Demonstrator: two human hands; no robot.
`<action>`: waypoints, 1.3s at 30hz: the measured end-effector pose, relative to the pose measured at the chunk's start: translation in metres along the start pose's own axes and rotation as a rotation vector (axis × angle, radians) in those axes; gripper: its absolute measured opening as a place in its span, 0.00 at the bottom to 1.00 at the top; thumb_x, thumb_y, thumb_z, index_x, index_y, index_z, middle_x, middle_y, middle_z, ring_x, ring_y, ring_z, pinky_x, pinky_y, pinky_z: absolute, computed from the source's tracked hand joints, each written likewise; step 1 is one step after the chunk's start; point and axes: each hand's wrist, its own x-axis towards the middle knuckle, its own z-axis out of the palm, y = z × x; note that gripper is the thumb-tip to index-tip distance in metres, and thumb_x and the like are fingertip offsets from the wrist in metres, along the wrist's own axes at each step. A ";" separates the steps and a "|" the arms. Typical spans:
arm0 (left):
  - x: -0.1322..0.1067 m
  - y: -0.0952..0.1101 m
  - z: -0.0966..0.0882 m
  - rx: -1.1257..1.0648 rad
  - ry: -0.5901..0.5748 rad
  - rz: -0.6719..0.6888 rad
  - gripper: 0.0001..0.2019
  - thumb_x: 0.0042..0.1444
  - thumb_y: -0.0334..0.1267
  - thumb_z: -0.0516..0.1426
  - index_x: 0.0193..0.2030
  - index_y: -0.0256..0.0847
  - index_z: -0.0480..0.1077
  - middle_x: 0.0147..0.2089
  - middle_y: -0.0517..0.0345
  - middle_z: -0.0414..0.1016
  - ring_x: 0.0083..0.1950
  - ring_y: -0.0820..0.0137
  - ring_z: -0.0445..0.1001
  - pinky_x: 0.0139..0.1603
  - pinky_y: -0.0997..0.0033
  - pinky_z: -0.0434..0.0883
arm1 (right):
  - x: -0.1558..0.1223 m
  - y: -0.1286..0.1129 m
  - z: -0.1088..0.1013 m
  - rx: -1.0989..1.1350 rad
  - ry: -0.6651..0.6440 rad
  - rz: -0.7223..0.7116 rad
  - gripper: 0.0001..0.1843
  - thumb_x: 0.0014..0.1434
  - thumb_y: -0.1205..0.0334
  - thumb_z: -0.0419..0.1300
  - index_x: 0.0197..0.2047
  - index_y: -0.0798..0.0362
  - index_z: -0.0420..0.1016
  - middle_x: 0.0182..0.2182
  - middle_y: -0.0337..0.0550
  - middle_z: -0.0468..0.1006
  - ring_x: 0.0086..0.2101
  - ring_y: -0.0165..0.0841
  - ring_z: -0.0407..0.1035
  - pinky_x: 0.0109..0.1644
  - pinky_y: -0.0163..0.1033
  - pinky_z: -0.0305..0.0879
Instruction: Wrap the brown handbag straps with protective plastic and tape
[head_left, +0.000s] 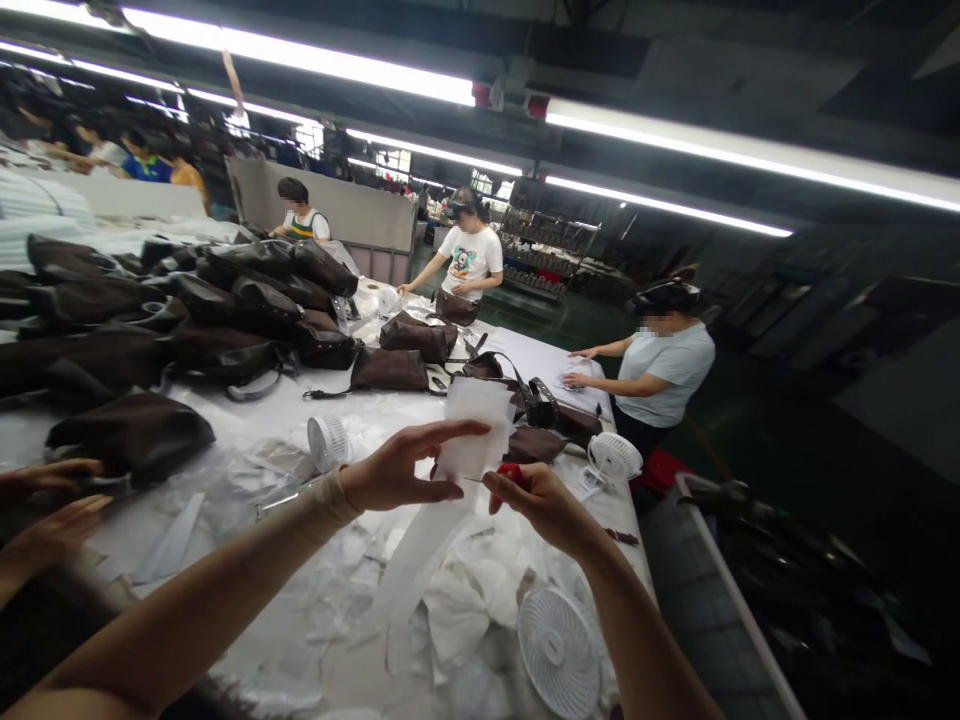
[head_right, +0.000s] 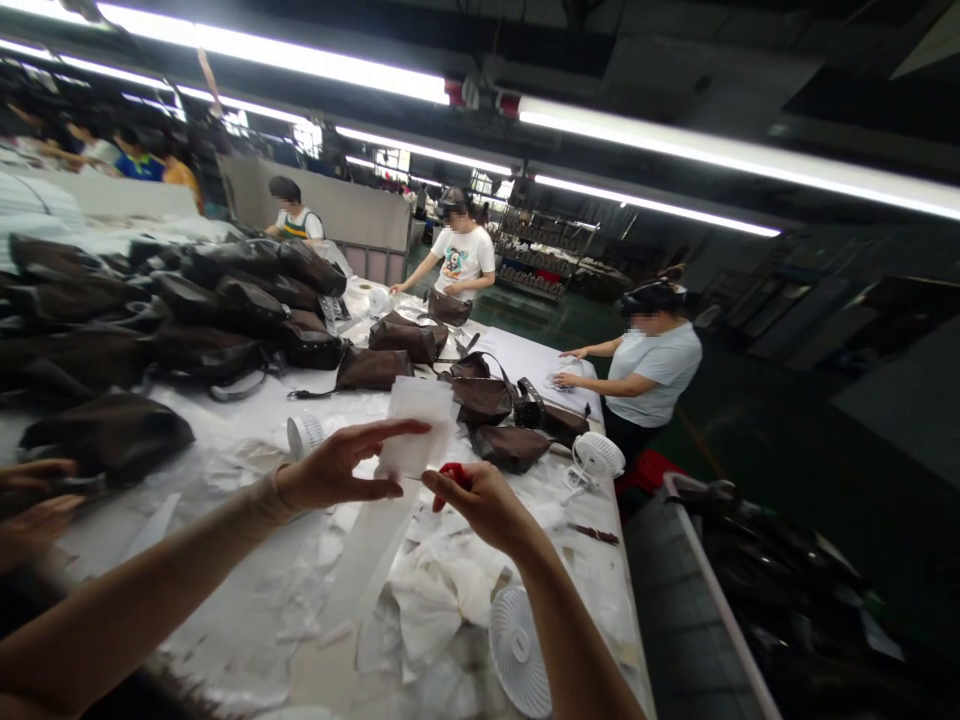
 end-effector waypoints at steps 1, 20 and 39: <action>0.000 0.001 0.001 0.011 -0.006 0.000 0.32 0.52 0.34 0.64 0.64 0.37 0.62 0.62 0.38 0.67 0.56 0.60 0.72 0.51 0.69 0.74 | 0.001 0.000 0.001 -0.003 0.002 -0.003 0.29 0.55 0.37 0.56 0.22 0.56 0.74 0.15 0.31 0.51 0.20 0.25 0.44 0.25 0.36 0.40; 0.002 0.002 0.002 0.066 -0.014 0.033 0.32 0.52 0.37 0.64 0.64 0.37 0.62 0.59 0.40 0.69 0.53 0.60 0.73 0.48 0.69 0.73 | 0.006 -0.006 0.008 -0.064 0.064 -0.028 0.27 0.54 0.40 0.58 0.19 0.56 0.70 0.15 0.33 0.54 0.20 0.24 0.46 0.24 0.36 0.42; 0.001 -0.002 0.008 0.076 -0.023 0.003 0.33 0.51 0.37 0.64 0.64 0.39 0.61 0.60 0.41 0.70 0.45 0.65 0.75 0.38 0.76 0.73 | 0.006 0.005 0.015 -0.063 0.092 -0.063 0.23 0.52 0.45 0.63 0.20 0.55 0.65 0.18 0.33 0.58 0.22 0.25 0.50 0.25 0.34 0.45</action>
